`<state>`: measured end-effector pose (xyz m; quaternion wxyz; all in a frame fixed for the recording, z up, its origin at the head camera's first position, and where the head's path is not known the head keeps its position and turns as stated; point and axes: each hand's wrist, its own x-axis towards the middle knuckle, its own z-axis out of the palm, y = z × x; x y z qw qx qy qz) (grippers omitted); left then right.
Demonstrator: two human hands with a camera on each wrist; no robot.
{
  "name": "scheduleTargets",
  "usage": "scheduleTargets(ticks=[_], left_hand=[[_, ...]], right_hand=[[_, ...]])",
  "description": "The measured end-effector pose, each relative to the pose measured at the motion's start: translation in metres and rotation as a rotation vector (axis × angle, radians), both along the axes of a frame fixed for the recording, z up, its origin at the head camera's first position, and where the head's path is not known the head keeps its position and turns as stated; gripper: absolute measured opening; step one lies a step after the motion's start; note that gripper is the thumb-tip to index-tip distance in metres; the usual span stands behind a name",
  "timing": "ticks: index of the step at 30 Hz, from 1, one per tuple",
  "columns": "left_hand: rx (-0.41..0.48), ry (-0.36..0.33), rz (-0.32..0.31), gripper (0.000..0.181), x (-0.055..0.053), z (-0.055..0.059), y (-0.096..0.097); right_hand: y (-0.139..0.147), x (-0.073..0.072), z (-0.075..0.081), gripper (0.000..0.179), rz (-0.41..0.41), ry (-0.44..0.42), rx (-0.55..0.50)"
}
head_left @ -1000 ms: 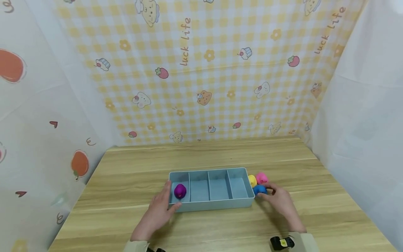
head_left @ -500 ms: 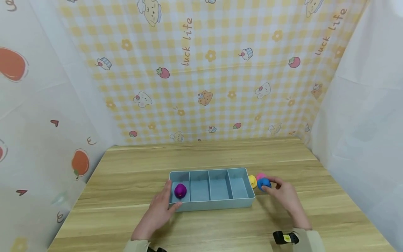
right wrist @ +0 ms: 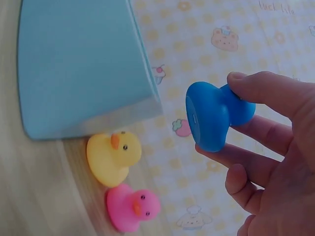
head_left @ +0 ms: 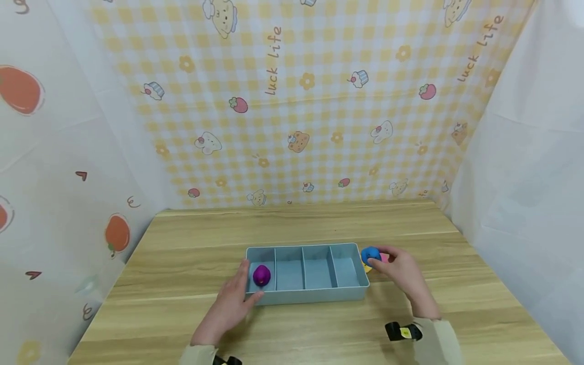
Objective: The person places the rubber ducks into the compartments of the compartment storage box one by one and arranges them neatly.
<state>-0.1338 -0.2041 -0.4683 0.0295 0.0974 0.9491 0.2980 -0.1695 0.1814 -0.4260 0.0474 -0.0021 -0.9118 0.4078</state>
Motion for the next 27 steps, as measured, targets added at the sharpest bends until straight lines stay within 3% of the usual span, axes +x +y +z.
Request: scheduleTargets(ticks=[6,15,23,27], left_hand=[[0.009,0.009,-0.003,0.081,-0.001,0.003,-0.001],[0.026,0.013,0.004,0.082,0.003,0.000,-0.002],[0.021,0.014,0.010,0.082,0.001,-0.002,-0.002],[0.022,0.019,0.009,0.082,0.002,-0.003,-0.002]], right_hand=[[-0.016,-0.008,0.003,0.040,0.057,0.035,-0.052],[-0.036,-0.011,0.005,0.036,0.116,0.060,-0.048],[-0.053,-0.017,0.008,0.037,0.152,-0.012,-0.037],[-0.065,-0.019,0.009,0.036,0.182,0.004,-0.029]])
